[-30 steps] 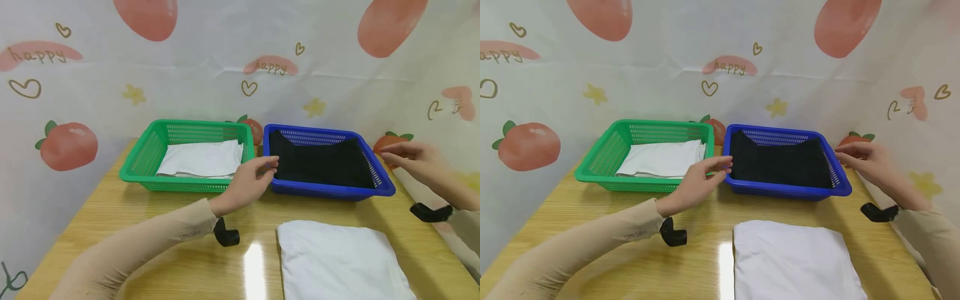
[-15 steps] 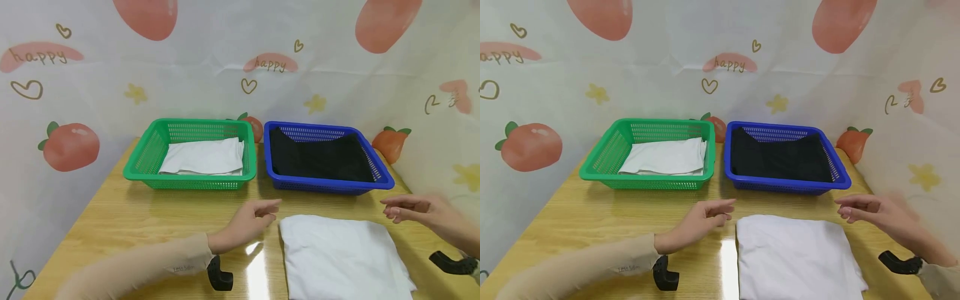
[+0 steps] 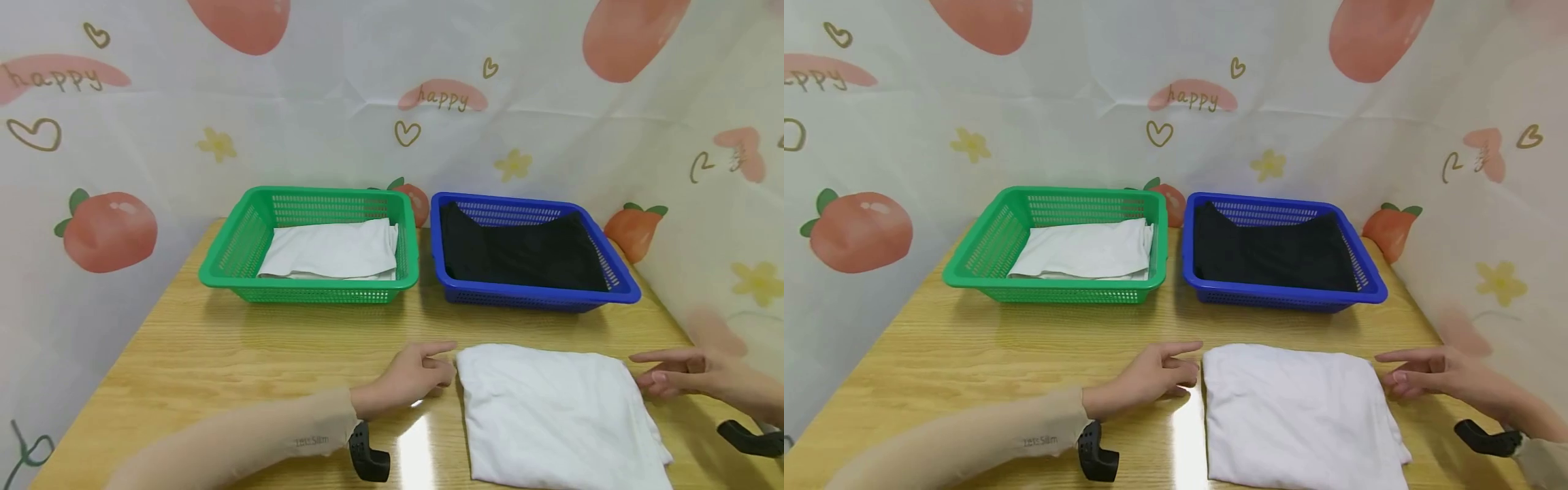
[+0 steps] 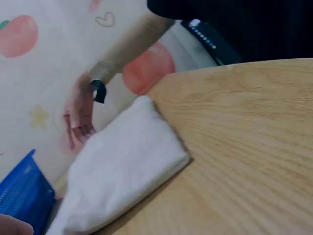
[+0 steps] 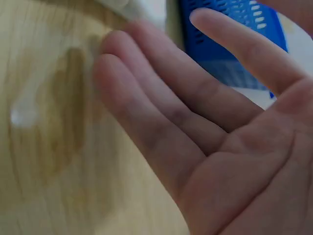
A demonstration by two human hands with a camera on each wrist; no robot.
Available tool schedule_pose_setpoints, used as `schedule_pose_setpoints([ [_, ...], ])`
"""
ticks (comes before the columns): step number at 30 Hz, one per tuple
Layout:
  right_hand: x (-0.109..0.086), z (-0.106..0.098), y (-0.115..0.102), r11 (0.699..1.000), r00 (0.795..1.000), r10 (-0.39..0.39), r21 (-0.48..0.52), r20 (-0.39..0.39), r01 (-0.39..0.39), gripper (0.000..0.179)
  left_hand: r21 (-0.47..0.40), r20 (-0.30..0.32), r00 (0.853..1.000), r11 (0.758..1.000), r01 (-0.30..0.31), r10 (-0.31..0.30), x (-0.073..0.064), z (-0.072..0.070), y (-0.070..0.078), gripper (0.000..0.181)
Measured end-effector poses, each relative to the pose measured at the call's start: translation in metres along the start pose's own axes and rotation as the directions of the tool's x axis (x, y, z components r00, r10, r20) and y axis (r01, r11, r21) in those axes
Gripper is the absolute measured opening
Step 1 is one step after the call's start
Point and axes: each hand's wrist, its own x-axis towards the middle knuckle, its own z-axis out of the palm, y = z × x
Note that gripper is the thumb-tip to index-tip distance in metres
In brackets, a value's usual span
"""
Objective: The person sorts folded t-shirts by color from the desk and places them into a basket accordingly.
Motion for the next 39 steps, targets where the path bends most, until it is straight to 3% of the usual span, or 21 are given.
schedule_pose_setpoints([
  [3,0.004,0.003,0.001,0.994,0.996,0.03,0.101,0.08,-0.038,0.045,-0.032,0.008,1.0,0.999,0.018,-0.018,0.001,0.008,-0.002,0.051],
  [8,0.011,0.012,0.0,0.977,0.987,0.065,0.191,0.147,-0.093,0.05,-0.037,0.009,1.0,0.999,0.018,-0.018,0.002,0.02,-0.004,0.042],
  [12,0.015,0.017,0.003,0.956,0.979,0.025,0.282,0.2,-0.082,0.05,-0.034,0.026,1.0,0.999,0.011,-0.01,0.005,0.028,-0.007,0.04],
  [18,0.019,0.021,0.011,0.914,0.964,-0.032,0.398,0.263,-0.078,0.048,0.14,0.024,1.0,0.99,-0.008,0.004,0.011,0.038,-0.009,0.038],
  [20,0.021,0.023,0.012,0.92,0.966,-0.031,0.386,0.257,-0.073,0.049,0.198,0.011,1.0,0.98,-0.02,0.018,0.014,0.041,-0.009,0.037],
  [24,0.024,0.027,0.012,0.944,0.979,-0.001,0.323,0.202,-0.066,0.049,0.211,-0.002,0.999,0.977,-0.034,0.036,0.018,0.042,-0.01,0.04],
  [32,0.027,0.033,0.011,0.953,0.99,-0.019,0.302,0.139,-0.024,0.048,0.124,-0.001,0.998,0.991,-0.058,0.059,0.022,0.038,-0.013,0.041],
  [39,0.028,0.038,0.003,0.969,0.997,0.017,0.246,0.076,-0.035,0.048,0.062,0.007,0.999,0.997,-0.039,0.038,0.027,0.028,-0.013,0.041],
])
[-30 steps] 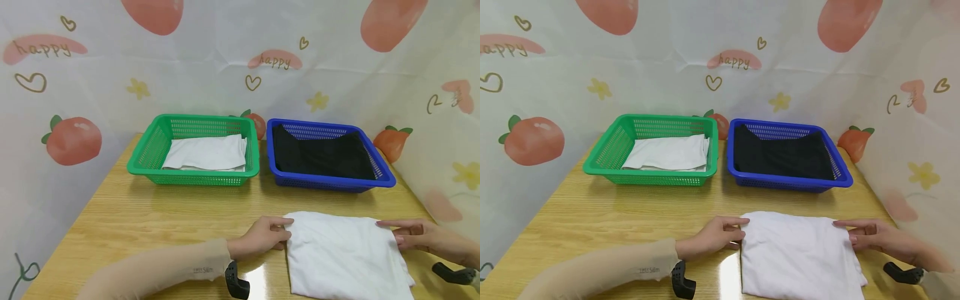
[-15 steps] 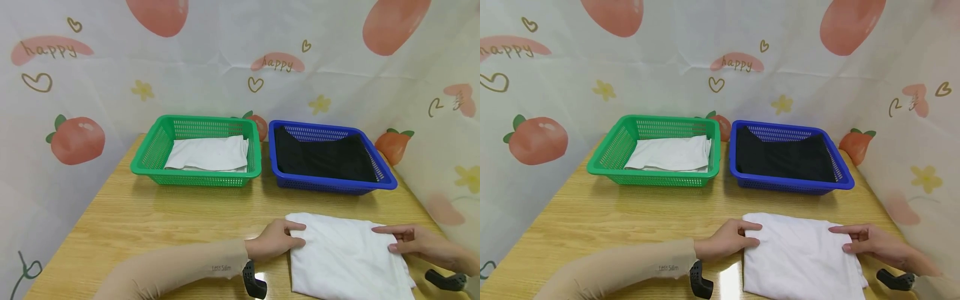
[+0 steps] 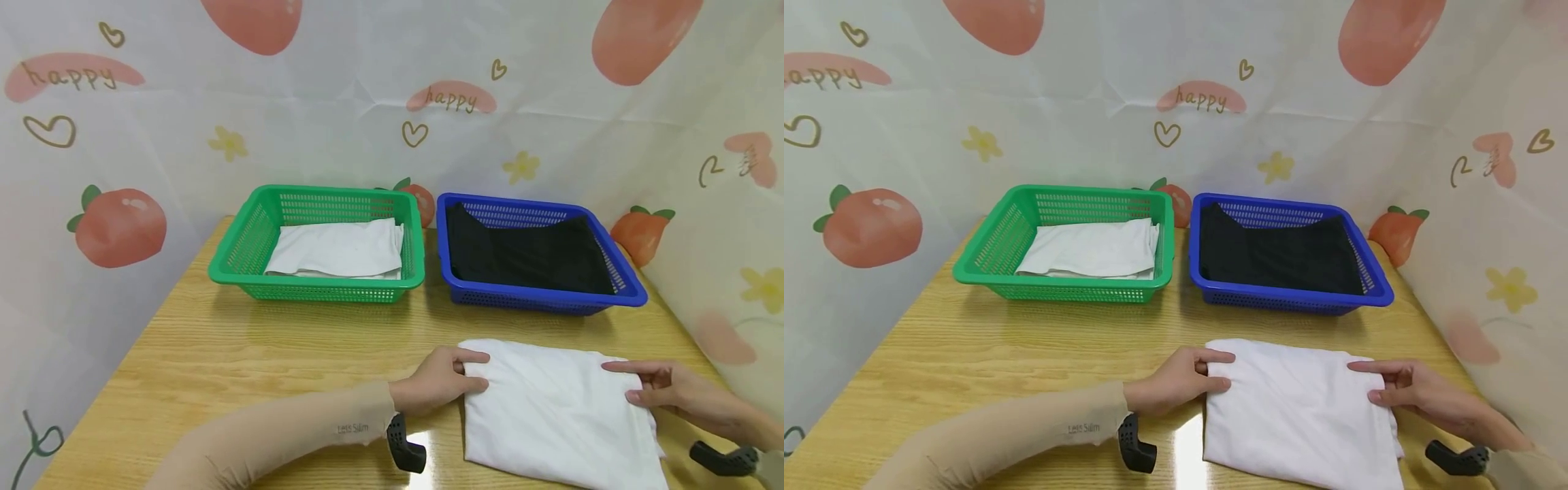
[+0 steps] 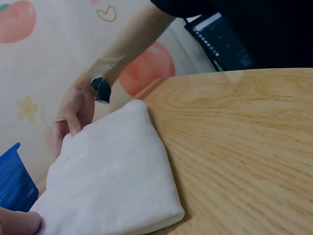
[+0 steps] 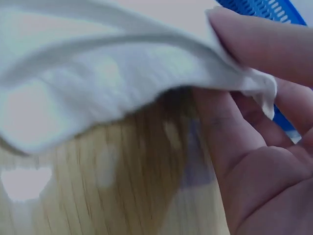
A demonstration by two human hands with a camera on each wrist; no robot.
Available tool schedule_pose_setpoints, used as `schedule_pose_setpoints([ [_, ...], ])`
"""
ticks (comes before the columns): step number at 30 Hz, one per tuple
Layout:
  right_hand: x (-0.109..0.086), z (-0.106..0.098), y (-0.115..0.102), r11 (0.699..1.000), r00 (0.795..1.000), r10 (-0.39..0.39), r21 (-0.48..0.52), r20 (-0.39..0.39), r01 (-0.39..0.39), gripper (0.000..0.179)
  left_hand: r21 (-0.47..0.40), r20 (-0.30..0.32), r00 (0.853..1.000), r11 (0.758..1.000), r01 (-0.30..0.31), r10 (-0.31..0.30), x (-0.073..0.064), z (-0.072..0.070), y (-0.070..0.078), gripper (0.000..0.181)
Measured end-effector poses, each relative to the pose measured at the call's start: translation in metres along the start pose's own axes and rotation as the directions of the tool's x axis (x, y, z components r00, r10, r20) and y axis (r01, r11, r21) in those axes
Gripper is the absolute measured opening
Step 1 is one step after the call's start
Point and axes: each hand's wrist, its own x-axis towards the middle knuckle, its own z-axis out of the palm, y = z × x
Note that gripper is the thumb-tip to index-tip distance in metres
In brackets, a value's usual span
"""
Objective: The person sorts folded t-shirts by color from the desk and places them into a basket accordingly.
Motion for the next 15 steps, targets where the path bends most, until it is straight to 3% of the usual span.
schedule_pose_setpoints([
  [8,0.02,0.027,-0.013,0.996,0.997,-0.076,0.041,-0.024,0.077,0.048,-0.051,0.018,1.0,0.999,0.02,-0.019,-0.009,-0.038,0.014,0.038],
  [15,0.042,0.06,-0.038,0.988,0.98,-0.155,0.004,-0.126,0.157,0.049,0.02,0.031,0.999,0.999,-0.041,0.04,-0.03,-0.085,0.03,0.039],
])
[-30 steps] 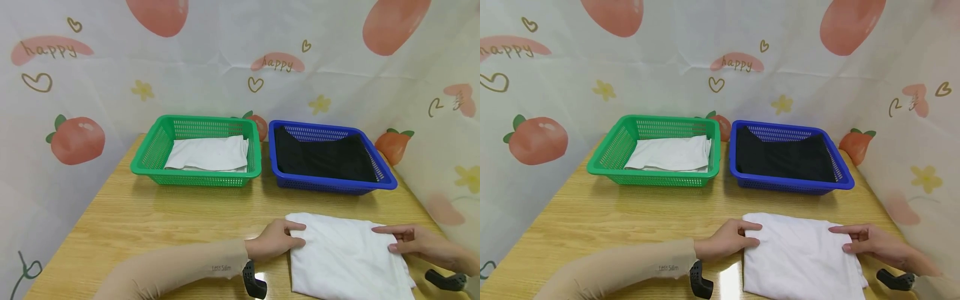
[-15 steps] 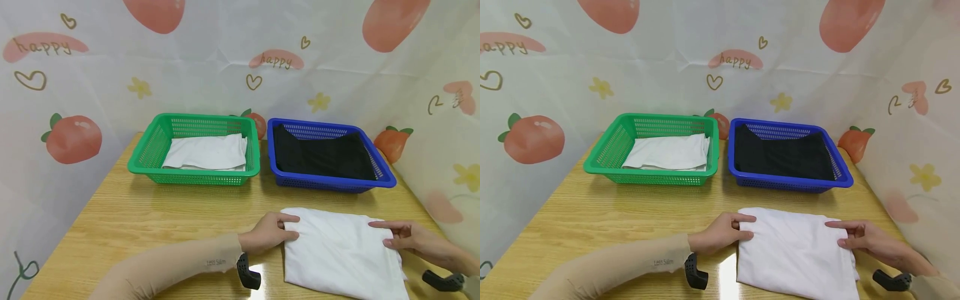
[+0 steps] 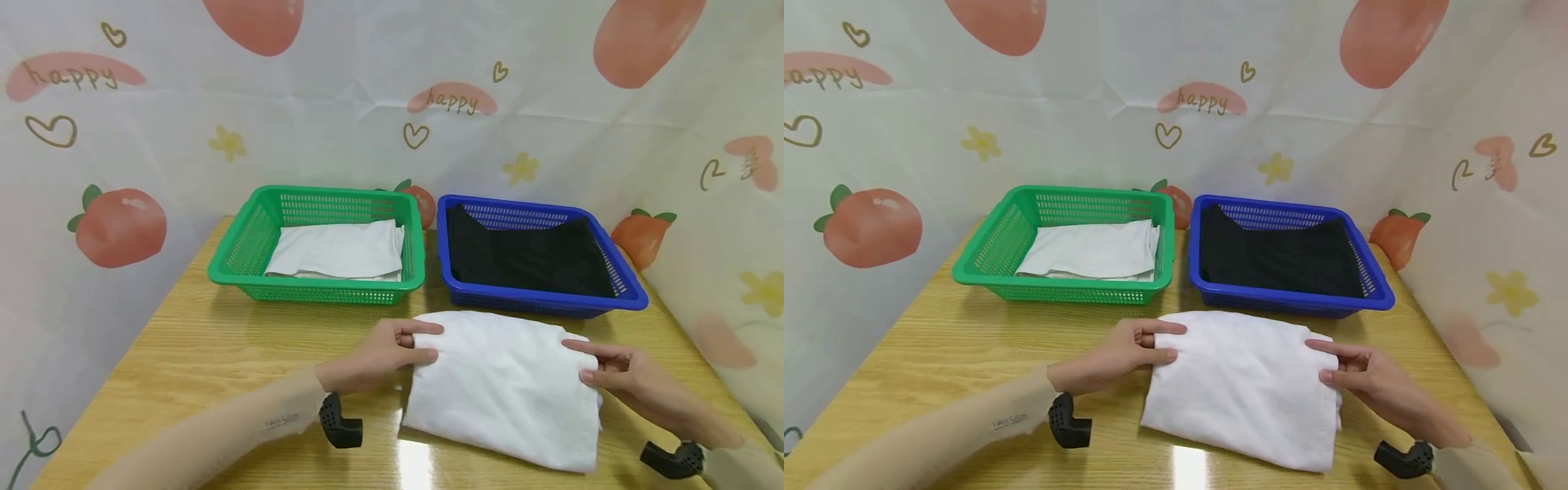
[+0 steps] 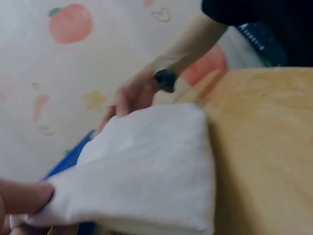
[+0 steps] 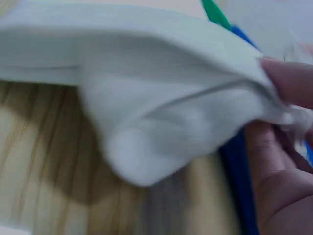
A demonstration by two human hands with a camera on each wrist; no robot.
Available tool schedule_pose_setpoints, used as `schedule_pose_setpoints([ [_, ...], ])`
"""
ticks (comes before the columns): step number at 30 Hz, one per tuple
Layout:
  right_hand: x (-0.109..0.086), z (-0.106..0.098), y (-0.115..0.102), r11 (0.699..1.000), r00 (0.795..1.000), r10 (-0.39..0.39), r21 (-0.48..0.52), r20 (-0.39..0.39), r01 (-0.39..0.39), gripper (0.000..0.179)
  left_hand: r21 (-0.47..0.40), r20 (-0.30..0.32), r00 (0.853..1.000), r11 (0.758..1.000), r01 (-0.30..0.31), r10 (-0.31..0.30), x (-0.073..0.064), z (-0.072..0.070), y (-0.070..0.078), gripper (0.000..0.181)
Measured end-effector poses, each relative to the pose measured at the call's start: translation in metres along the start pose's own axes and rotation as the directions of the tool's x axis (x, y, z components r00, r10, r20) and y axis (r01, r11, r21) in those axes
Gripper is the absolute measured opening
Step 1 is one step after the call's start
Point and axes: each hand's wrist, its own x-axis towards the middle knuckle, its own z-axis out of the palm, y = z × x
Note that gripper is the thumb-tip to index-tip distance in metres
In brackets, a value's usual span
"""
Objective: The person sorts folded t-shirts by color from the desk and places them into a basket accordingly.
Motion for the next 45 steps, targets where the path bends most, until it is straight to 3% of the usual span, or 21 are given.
schedule_pose_setpoints([
  [6,0.031,0.037,-0.033,0.991,0.989,-0.134,-0.03,-0.058,0.133,0.047,0.058,-0.047,0.998,0.997,-0.043,0.046,-0.036,-0.048,0.028,0.042],
  [10,0.059,0.058,-0.059,0.977,0.977,-0.206,0.043,-0.061,0.209,0.047,0.134,-0.106,0.991,0.989,-0.066,0.081,-0.056,-0.081,0.051,0.042],
  [12,0.078,0.067,-0.072,0.964,0.968,-0.245,0.091,-0.057,0.249,0.049,0.175,-0.157,0.981,0.981,-0.086,0.114,-0.062,-0.099,0.06,0.043],
  [14,0.1,0.076,-0.085,0.949,0.96,-0.274,0.142,-0.062,0.28,0.05,0.201,-0.206,0.966,0.973,-0.115,0.157,-0.064,-0.118,0.066,0.045],
  [17,0.129,0.085,-0.104,0.934,0.951,-0.298,0.182,-0.078,0.307,0.051,0.133,-0.243,0.948,0.975,-0.177,0.205,-0.059,-0.143,0.071,0.049],
  [22,0.171,0.093,-0.137,0.938,0.958,-0.276,0.195,-0.076,0.286,0.051,-0.013,-0.311,0.932,0.98,-0.201,0.187,-0.049,-0.174,0.075,0.053],
  [28,0.213,0.089,-0.163,0.953,0.966,-0.248,0.164,-0.068,0.256,0.049,-0.057,-0.387,0.916,0.989,-0.137,0.104,-0.03,-0.2,0.085,0.052],
  [34,0.251,0.09,-0.169,0.969,0.965,-0.227,0.066,-0.134,0.237,0.046,-0.006,-0.446,0.894,0.999,-0.044,0.037,-0.012,-0.22,0.089,0.048],
  [39,0.273,0.101,-0.167,0.984,0.958,-0.174,-0.06,-0.226,0.165,0.043,0.098,-0.465,0.885,0.995,0.018,0.03,-0.006,-0.23,0.086,0.05],
  [42,0.283,0.109,-0.166,0.988,0.961,-0.117,-0.128,-0.249,0.087,0.042,0.217,-0.431,0.902,0.971,0.098,0.006,-0.006,-0.234,0.084,0.052],
  [45,0.29,0.118,-0.164,0.982,0.965,-0.068,-0.187,-0.253,0.02,0.04,0.33,-0.401,0.916,0.927,0.177,-0.032,-0.006,-0.234,0.082,0.056],
])
